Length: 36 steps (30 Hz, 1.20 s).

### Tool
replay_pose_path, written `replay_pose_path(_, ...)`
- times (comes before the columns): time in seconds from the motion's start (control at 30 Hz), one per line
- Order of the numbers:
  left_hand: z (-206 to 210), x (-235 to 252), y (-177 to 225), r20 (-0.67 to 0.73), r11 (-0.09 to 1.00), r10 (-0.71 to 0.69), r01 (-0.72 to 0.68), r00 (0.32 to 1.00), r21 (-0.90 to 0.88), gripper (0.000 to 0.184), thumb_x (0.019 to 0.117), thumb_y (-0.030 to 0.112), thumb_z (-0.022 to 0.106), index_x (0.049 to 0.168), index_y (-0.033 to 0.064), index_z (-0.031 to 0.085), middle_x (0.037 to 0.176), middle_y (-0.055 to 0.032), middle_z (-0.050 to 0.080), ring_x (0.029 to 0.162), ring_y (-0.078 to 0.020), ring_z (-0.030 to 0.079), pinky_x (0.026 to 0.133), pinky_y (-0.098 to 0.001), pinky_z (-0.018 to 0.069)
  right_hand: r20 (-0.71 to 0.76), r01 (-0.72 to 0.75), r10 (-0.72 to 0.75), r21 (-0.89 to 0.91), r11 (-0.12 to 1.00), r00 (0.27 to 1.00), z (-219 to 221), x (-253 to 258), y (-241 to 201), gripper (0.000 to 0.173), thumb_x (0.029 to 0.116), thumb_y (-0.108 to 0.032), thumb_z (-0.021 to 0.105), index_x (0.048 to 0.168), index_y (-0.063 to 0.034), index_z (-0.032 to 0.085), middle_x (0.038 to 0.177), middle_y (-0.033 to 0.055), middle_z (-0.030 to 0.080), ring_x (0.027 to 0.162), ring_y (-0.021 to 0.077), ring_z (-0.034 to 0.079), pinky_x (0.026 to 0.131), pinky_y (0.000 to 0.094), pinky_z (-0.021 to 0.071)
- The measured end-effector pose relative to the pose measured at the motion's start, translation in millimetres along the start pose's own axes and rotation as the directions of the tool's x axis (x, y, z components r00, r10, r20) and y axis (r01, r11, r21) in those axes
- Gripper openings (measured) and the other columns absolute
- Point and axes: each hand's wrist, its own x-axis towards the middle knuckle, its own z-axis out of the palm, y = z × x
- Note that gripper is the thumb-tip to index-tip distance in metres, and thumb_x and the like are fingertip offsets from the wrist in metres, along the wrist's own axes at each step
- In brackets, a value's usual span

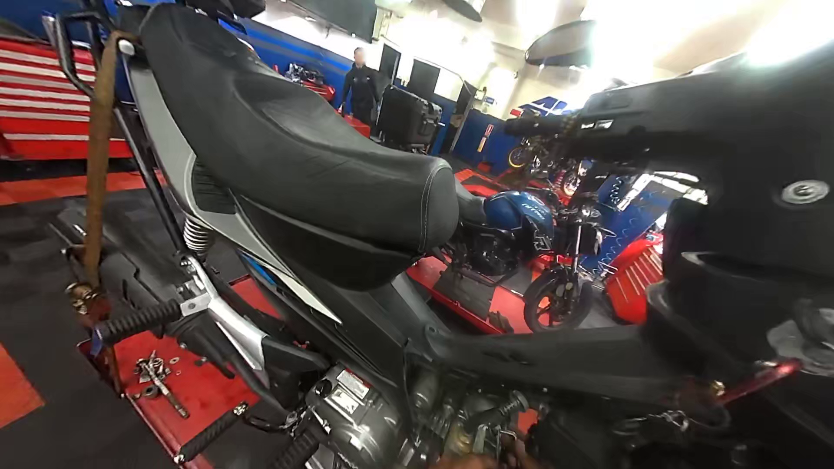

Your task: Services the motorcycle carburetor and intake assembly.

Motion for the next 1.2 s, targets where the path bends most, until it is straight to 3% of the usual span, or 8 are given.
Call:
replay_pose_path(0.17,6,-3,-4,-0.032,1.0,0.001,-0.001,0.999,0.013,0.032,0.0974,0.037,0.07,0.113,0.0085,0.074,0.09,-0.0054,0.077,0.077,-0.0179,0.073,0.077,-0.041,0.0621,-0.098,0.084,-0.101,-0.167,0.982,0.99,1,3,4,0.021,0.1032,-0.003,0.055,0.12,0.0007,0.067,0.08,0.0054,0.07,0.062,0.0106,0.064,0.061,0.027,0.0572)
replay_pose_path(0.3,14,-3,-11,-0.088,0.999,0.02,-0.016,0.996,0.043,0.035,0.096,0.043,0.07,0.112,0.0126,0.075,0.089,-0.0004,0.076,0.076,-0.0126,0.072,0.075,-0.0365,0.0629,-0.149,0.09,-0.133,-0.268,0.959,0.98,7,1,-4,0.019,0.0986,-0.005,0.065,0.115,0.0021,0.07,0.082,0.0074,0.072,0.065,0.0123,0.066,0.063,0.0286,0.0576)
replay_pose_path(0.43,20,-3,-17,-0.107,0.998,0.037,-0.031,0.994,0.056,0.038,0.0974,0.047,0.066,0.112,0.0127,0.075,0.085,0.0022,0.075,0.073,-0.0096,0.071,0.073,-0.0351,0.0629,-0.203,0.012,-0.058,-0.218,0.976,0.978,5,8,-4,0.011,0.0979,-0.006,0.067,0.099,0.0037,0.071,0.076,0.0073,0.071,0.062,0.0113,0.063,0.059,0.0262,0.0546)
replay_pose_path(0.57,22,-2,-20,-0.099,0.998,0.052,-0.049,0.994,0.032,0.039,0.0974,0.046,0.067,0.112,0.0104,0.074,0.083,0.0034,0.073,0.07,-0.0064,0.068,0.069,-0.0311,0.0622,-0.196,-0.034,0.028,-0.031,0.999,0.98,1,18,-2,0.014,0.1028,-0.005,0.057,0.098,0.0041,0.068,0.078,0.0114,0.07,0.06,0.0136,0.062,0.056,0.027,0.0535)
replay_pose_path(0.67,22,-2,-19,-0.092,0.999,0.044,-0.041,0.995,0.029,0.038,0.097,0.043,0.068,0.112,0.009,0.074,0.085,0.0029,0.074,0.07,-0.0058,0.069,0.068,-0.0294,0.0622,-0.176,-0.087,0.09,0.028,0.996,0.98,-2,24,-1,0.018,0.1056,-0.008,0.052,0.106,0.0029,0.067,0.08,0.0116,0.07,0.06,0.0139,0.062,0.055,0.0274,0.0527)
replay_pose_path(0.93,21,0,-16,-0.086,0.997,0.076,-0.075,0.993,0.013,0.037,0.0975,0.039,0.068,0.112,0.005,0.072,0.084,0.0028,0.073,0.07,-0.0027,0.068,0.066,-0.0237,0.0615,-0.13,-0.111,0.124,0.101,0.989,0.984,0,22,1,0.015,0.1022,-0.011,0.062,0.099,0.0025,0.067,0.073,0.0119,0.069,0.056,0.0149,0.062,0.053,0.0276,0.0528)
replay_pose_path(1.2,23,0,-18,-0.118,0.995,0.102,-0.1,0.988,0.025,0.037,0.0957,0.037,0.071,0.111,0.0036,0.072,0.083,0.0021,0.072,0.068,-0.0034,0.067,0.064,-0.0234,0.0611,-0.153,-0.013,0.009,-0.03,0.999,0.988,6,7,0,0.013,0.0911,-0.008,0.077,0.099,0.0019,0.073,0.08,0.0127,0.072,0.065,0.0176,0.065,0.062,0.0301,0.0568)
